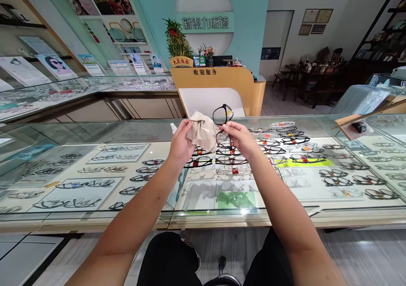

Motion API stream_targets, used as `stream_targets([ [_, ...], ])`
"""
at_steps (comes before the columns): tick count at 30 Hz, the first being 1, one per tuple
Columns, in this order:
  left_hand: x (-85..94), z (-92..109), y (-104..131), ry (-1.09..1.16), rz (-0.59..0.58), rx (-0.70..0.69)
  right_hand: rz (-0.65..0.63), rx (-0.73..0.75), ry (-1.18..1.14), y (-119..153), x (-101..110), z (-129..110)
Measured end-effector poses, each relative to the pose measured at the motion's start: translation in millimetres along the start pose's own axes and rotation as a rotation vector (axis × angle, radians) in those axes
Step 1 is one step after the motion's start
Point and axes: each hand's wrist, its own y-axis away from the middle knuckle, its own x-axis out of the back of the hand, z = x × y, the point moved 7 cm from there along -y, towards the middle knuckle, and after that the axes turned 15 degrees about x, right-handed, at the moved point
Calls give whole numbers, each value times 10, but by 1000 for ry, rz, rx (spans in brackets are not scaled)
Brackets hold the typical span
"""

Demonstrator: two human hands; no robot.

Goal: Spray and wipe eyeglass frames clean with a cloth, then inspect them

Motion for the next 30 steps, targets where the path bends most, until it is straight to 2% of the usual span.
stream_targets([
  [3,4,21,-1,-1,10,-17,-91,-26,68,24,-50,41],
  [7,-67,26,46,-48,-37,-37,-188,-42,129,49,-109,110],
  [11,-114,-11,70,-101,-63,-40,-223,-40,175,55,-147,143],
  [18,-59,-104,-22,-119,-14,30,-275,-68,214,80,-207,168],
  [21,-85,-128,-17,-104,-61,113,-272,-69,203,83,-213,156],
  [25,-189,-146,54,-172,-195,218,-278,-61,176,87,-227,124],
  [30,-229,-123,102,-241,-224,202,-287,-79,196,100,-181,165],
])
